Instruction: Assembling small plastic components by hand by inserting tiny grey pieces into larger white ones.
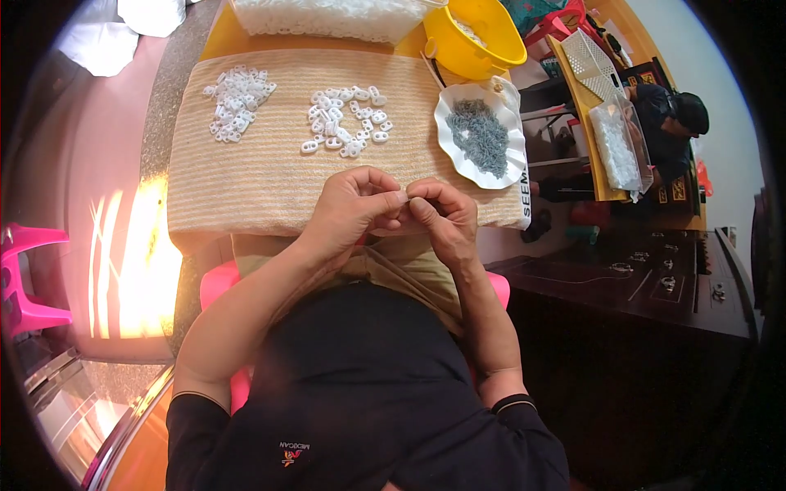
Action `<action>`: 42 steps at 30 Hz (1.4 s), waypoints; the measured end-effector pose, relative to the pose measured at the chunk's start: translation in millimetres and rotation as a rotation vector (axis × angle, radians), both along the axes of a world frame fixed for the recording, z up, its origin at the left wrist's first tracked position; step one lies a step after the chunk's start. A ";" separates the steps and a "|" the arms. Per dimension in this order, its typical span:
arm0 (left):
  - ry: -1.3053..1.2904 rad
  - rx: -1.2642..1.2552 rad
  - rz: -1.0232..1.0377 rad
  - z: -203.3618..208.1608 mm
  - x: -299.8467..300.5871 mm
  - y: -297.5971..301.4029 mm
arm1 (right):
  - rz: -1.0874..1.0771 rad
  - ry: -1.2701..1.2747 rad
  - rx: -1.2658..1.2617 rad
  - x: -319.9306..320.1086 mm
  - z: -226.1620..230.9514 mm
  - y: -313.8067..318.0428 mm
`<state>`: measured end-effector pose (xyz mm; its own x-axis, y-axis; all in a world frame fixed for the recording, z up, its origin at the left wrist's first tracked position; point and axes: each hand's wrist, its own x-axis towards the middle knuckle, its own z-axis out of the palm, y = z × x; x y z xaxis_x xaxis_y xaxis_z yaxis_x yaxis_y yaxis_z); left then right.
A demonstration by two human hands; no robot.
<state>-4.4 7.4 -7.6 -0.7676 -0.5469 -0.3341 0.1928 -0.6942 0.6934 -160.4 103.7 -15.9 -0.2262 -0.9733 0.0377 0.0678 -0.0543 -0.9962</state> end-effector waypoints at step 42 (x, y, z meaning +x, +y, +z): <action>-0.103 -0.253 0.136 0.6 -0.4 3.7 | -0.067 0.792 -0.239 7.1 20.3 -8.8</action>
